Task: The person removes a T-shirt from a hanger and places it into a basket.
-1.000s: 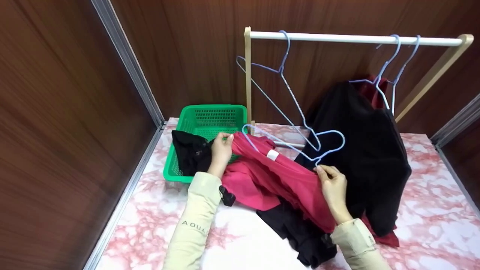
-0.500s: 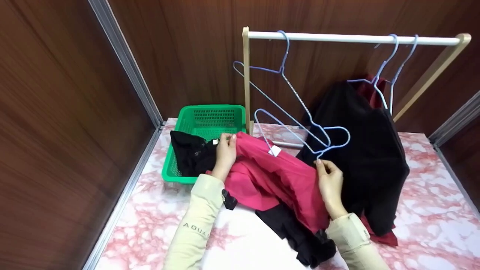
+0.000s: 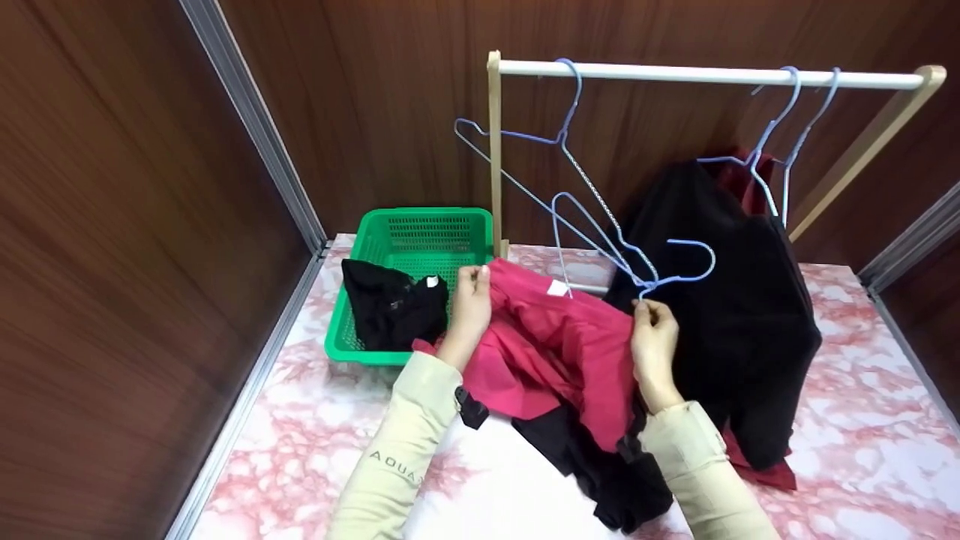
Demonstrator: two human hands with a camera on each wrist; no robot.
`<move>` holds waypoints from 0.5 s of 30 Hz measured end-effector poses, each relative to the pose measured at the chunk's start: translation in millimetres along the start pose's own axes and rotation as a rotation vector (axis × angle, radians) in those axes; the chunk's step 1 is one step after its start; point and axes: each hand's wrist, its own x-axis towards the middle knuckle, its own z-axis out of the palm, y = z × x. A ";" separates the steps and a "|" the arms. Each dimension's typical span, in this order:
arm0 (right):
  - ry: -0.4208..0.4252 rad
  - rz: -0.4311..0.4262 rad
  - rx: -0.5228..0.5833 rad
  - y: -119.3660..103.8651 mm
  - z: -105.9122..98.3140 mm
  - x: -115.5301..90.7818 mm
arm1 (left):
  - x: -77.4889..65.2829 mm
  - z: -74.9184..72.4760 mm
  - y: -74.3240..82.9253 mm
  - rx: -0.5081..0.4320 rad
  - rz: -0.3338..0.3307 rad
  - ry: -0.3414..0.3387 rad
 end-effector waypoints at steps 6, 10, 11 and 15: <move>0.038 0.048 0.112 -4.5 11.6 7.2 | -18.7 10.0 17.6 -0.088 0.047 -0.034; 0.072 0.068 0.143 -6.3 18.7 11.6 | -24.3 17.3 22.9 -0.155 0.028 -0.073; 0.082 0.069 0.147 -6.9 20.5 12.9 | -25.8 18.8 23.8 -0.169 0.019 -0.081; 0.120 0.076 0.158 -9.2 27.9 18.8 | -31.1 25.4 26.9 -0.207 -0.034 -0.122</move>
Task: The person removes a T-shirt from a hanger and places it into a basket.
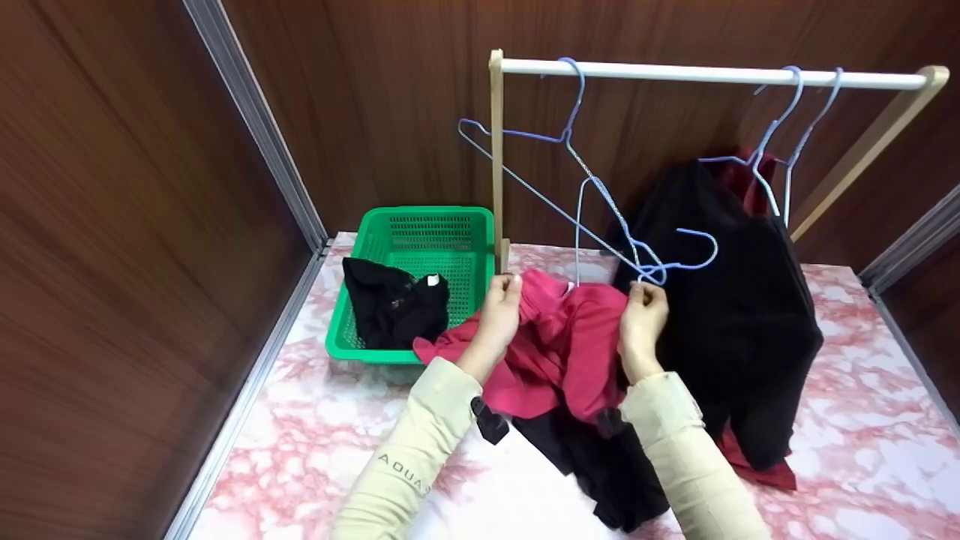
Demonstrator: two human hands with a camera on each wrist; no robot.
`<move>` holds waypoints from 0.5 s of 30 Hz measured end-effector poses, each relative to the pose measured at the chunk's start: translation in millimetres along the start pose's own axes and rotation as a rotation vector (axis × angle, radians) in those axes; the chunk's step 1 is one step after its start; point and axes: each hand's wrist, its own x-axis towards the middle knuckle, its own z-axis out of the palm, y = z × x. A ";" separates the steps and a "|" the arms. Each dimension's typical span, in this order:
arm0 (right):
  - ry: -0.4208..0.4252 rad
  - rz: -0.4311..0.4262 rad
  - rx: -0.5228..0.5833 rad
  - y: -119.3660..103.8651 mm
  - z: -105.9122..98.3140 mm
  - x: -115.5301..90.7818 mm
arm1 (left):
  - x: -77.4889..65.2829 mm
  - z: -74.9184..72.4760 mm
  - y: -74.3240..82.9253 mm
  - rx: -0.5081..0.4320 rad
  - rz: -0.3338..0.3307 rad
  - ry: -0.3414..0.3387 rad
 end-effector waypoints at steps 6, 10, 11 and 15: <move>0.053 -0.013 0.084 -2.6 11.5 5.5 | 21.9 19.2 -51.6 -0.012 0.014 -0.099; 0.053 -0.003 0.151 -3.7 17.7 5.6 | 22.5 28.0 -70.8 -0.003 0.004 -0.173; 0.052 0.002 0.169 -4.0 18.9 5.1 | 11.8 27.2 -54.7 0.006 -0.044 -0.188; 0.035 0.009 0.270 -4.6 21.3 4.6 | -17.2 29.1 -19.0 0.023 -0.196 -0.237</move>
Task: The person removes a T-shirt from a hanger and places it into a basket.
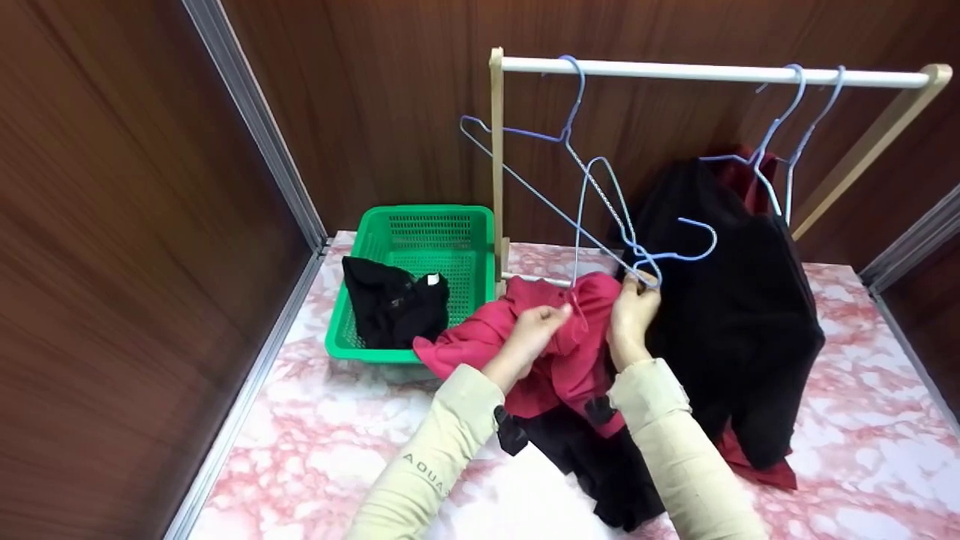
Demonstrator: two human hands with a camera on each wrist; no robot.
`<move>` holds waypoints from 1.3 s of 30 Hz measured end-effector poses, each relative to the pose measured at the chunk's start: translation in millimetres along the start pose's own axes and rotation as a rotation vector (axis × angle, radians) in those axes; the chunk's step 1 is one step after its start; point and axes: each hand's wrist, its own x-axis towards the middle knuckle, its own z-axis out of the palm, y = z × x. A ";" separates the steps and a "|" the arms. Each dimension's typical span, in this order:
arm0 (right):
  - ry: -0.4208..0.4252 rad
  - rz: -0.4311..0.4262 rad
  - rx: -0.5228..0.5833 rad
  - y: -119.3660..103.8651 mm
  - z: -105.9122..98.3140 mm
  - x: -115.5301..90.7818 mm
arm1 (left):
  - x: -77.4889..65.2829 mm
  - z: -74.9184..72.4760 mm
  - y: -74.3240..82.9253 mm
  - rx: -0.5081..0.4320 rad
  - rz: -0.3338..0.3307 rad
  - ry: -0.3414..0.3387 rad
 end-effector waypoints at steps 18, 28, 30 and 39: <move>0.024 0.056 0.264 3.2 4.9 -3.7 | 5.1 -9.8 -33.8 0.173 -0.018 -0.036; -0.171 0.153 0.322 7.6 -13.1 0.8 | 4.3 -25.7 -27.6 0.201 0.083 0.055; -0.214 0.180 0.326 7.3 -16.9 2.0 | 3.7 -28.5 -24.1 0.266 0.097 0.048; -0.271 0.240 0.286 -5.1 -20.9 8.2 | -1.4 -39.9 -10.8 0.783 0.203 0.004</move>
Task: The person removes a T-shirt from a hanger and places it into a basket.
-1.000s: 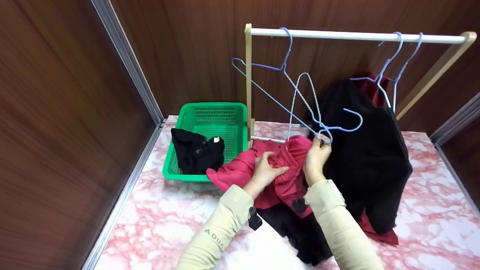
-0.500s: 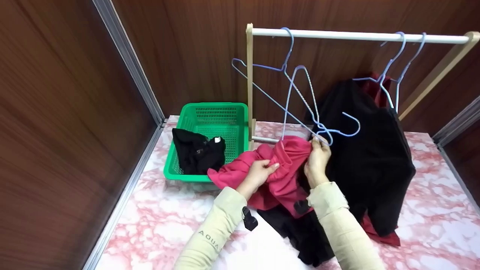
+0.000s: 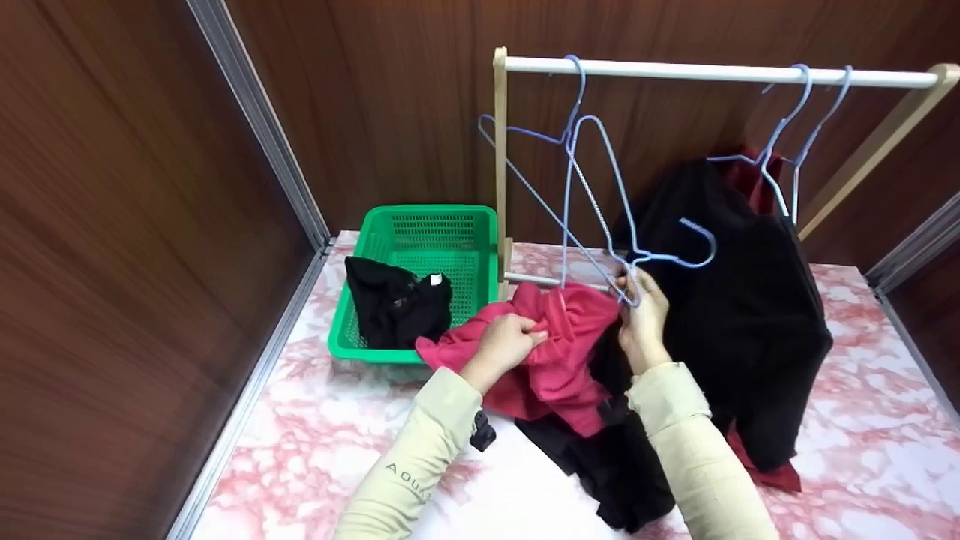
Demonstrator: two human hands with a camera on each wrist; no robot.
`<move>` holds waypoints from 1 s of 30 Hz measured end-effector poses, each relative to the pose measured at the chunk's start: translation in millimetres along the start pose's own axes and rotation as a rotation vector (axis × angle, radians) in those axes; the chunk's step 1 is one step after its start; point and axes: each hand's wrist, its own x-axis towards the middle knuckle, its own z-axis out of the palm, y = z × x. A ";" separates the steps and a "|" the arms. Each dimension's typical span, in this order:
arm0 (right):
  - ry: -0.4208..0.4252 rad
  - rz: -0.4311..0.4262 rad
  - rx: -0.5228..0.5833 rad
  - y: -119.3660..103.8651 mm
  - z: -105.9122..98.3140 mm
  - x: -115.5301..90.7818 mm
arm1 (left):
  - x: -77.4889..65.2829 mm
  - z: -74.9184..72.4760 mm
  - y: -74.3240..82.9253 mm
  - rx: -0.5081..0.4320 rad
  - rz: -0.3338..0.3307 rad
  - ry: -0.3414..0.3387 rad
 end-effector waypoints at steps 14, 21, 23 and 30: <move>-0.006 -0.069 -0.109 -33.4 10.3 9.2 | -2.1 -16.8 -14.3 0.152 -0.065 -0.013; -0.025 -0.126 -0.236 -40.5 21.6 13.3 | -6.2 -15.8 -25.3 0.130 -0.068 -0.062; -0.033 -0.130 -0.253 -43.5 24.5 13.9 | -6.7 -15.9 -28.9 0.117 -0.067 -0.065; -0.103 -0.134 -0.304 -53.3 28.9 9.7 | -9.0 -17.4 -37.5 0.125 0.001 -0.019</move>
